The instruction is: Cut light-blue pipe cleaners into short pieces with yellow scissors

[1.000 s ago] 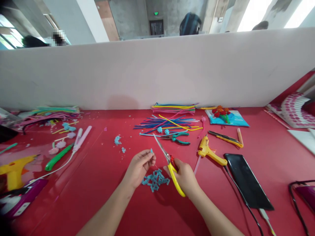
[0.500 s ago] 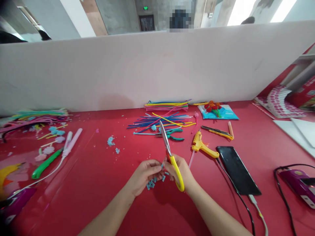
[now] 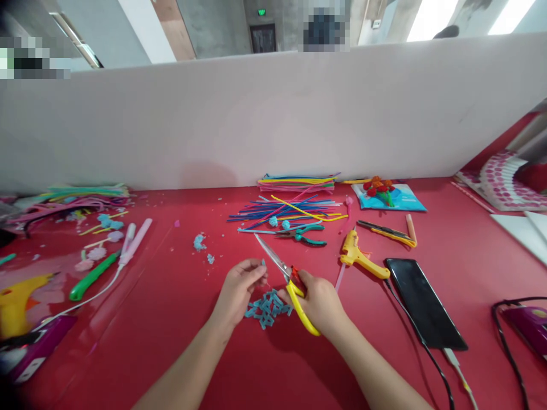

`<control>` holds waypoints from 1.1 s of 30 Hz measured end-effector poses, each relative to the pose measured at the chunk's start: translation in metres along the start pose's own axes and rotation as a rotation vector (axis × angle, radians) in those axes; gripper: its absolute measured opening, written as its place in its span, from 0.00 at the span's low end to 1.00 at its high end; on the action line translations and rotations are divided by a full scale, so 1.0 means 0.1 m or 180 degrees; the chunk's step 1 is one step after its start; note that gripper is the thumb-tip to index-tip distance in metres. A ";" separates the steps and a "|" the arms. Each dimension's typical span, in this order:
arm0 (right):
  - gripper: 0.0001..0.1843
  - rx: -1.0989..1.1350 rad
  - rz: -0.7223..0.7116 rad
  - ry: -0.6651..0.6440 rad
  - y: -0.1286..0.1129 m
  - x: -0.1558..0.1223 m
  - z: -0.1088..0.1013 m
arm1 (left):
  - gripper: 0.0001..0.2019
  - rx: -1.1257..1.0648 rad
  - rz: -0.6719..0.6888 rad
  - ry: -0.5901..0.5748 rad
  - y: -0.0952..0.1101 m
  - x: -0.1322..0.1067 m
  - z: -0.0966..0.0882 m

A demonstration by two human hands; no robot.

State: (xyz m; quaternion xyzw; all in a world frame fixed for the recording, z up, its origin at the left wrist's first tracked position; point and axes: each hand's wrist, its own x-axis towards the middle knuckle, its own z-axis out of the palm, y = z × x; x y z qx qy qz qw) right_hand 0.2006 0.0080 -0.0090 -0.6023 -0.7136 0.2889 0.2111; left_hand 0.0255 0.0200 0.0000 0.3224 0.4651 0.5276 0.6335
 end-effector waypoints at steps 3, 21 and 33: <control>0.13 -0.0578 -0.0195 -0.0116 -0.04 -0.04 0.03 | 0.06 -0.0208 0.0191 0.0176 0.02 0.04 -0.05; 0.15 -0.1304 -0.0363 -0.0280 -0.01 -0.06 0.08 | 0.05 -0.0308 0.0518 0.0204 0.06 0.05 -0.09; 0.16 -0.1279 -0.0424 -0.0276 0.01 -0.05 0.12 | 0.04 -0.0340 0.0507 0.0163 0.05 0.06 -0.09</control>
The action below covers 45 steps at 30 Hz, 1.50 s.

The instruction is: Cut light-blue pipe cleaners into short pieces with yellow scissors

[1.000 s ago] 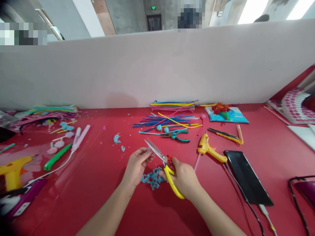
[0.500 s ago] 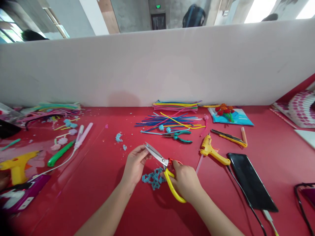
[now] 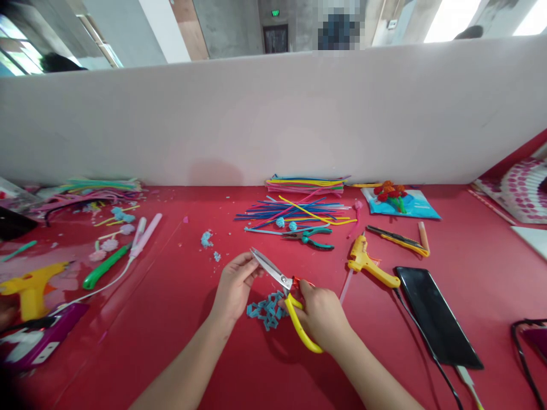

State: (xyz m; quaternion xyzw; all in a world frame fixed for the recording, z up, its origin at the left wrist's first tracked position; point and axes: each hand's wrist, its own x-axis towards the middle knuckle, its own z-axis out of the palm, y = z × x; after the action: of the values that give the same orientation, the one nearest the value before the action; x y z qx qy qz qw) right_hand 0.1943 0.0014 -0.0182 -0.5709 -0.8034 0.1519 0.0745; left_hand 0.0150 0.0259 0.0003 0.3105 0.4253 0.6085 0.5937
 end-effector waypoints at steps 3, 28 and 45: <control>0.16 0.0029 0.0000 -0.0005 0.01 0.00 0.00 | 0.05 0.0021 0.0003 0.0012 0.00 0.00 -0.01; 0.13 0.1771 0.0620 0.0797 0.12 0.13 -0.03 | 0.07 0.2347 0.0337 -0.0856 -0.08 0.06 0.00; 0.09 0.3173 0.0811 0.1171 0.31 0.23 -0.07 | 0.05 0.3807 0.0840 -0.1324 -0.06 0.02 0.08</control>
State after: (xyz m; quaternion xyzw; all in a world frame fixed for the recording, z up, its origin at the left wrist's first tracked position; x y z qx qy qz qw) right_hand 0.2165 0.0340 -0.0232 -0.5764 -0.5323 0.4197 0.4563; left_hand 0.0244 0.0287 -0.0020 0.7488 0.5251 0.2615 0.3085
